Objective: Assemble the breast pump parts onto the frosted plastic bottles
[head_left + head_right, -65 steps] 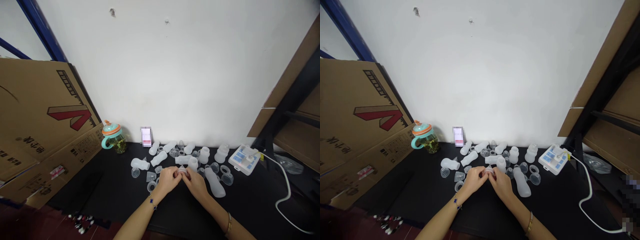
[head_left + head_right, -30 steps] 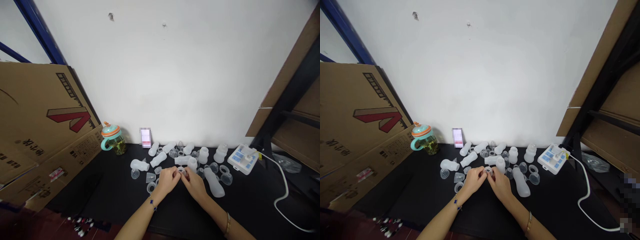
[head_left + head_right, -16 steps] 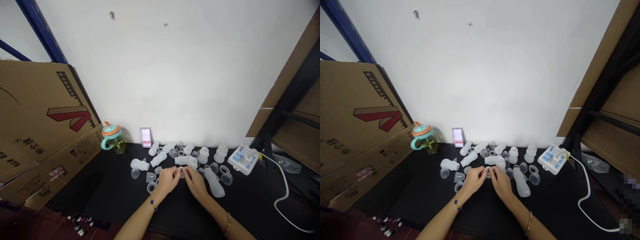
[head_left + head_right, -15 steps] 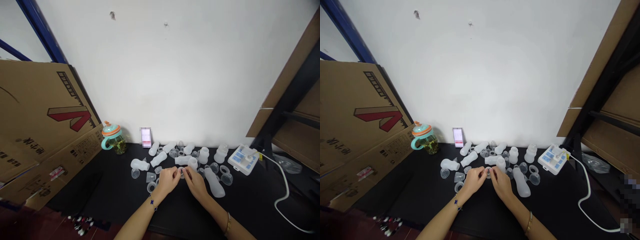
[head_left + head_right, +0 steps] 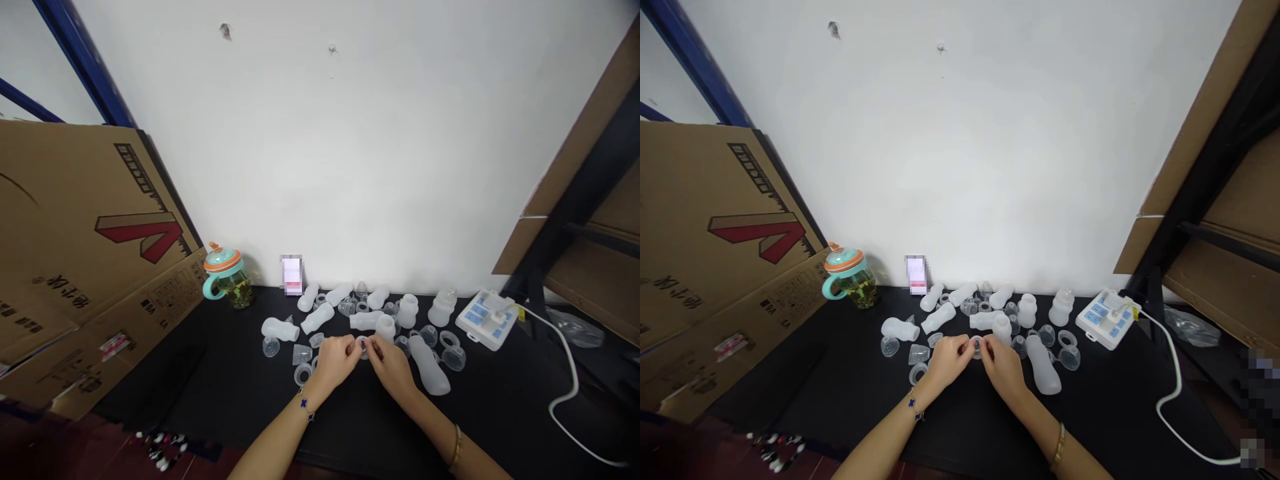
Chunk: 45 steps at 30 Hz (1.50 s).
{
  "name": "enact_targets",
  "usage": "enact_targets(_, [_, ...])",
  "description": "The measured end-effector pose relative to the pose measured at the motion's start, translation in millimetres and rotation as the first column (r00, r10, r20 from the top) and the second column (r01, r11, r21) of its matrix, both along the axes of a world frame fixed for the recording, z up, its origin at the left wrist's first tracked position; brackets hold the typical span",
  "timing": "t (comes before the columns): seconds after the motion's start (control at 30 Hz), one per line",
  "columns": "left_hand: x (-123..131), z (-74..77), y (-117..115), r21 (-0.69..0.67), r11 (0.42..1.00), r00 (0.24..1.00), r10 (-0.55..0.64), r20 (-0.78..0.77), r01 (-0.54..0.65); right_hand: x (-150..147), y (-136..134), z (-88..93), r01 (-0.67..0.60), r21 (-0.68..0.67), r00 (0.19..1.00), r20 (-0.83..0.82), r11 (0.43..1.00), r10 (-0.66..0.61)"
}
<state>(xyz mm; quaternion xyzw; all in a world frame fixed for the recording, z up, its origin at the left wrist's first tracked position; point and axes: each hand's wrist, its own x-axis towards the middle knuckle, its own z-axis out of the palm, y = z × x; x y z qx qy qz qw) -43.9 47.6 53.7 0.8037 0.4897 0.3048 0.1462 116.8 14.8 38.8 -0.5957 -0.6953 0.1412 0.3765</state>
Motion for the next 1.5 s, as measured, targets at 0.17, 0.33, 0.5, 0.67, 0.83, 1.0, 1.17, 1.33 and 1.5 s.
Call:
enact_targets(0.17, [-1.7,-1.2,1.0,-0.02,1.0,1.0,-0.006,-0.005,0.006,-0.4,-0.4,0.6,-0.001,0.006,1.0,0.017,1.0,0.001])
enact_targets(0.33, [-1.4,-1.0,1.3,-0.014,1.0,1.0,-0.004,-0.019,0.004,-0.7,0.1,-1.1,0.008,0.018,0.999,0.037,1.0,-0.009])
enact_targets(0.5, [-1.3,-0.5,0.7,-0.011,1.0,0.999,-0.003,-0.037,0.002,-0.9,-0.7,-3.1,0.007,0.017,0.999,0.035,1.0,-0.007])
enact_targets(0.67, [-0.7,0.5,-2.3,0.01,0.999,0.998,-0.045,-0.044,0.046,-1.3,-2.1,-4.6,-0.001,0.006,1.0,0.008,1.0,0.001])
enact_targets(0.83, [0.7,0.1,-2.6,0.01,0.999,0.998,-0.052,-0.018,0.052,-2.2,-2.4,-1.8,-0.01,0.007,1.0,-0.001,1.0,0.01])
enact_targets(1.0, [0.4,-0.9,-2.3,0.01,0.999,0.999,-0.04,-0.007,0.04,-1.5,-1.8,-0.1,-0.014,0.032,1.0,-0.003,0.999,0.014])
enact_targets(1.17, [-0.2,-0.9,-2.2,0.014,0.998,0.998,-0.058,0.004,0.058,0.2,-0.6,-3.8,-0.018,0.058,1.0,0.009,0.998,0.018])
enact_targets(1.33, [-0.3,-0.6,-1.6,0.001,0.999,0.999,-0.051,0.01,0.051,0.3,0.5,-6.0,-0.026,0.067,1.0,0.008,0.997,0.025])
enact_targets(1.5, [0.1,1.0,-2.7,-0.015,0.999,0.999,-0.05,0.017,0.05,0.3,1.0,-5.8,-0.009,0.065,1.0,0.013,0.998,0.008])
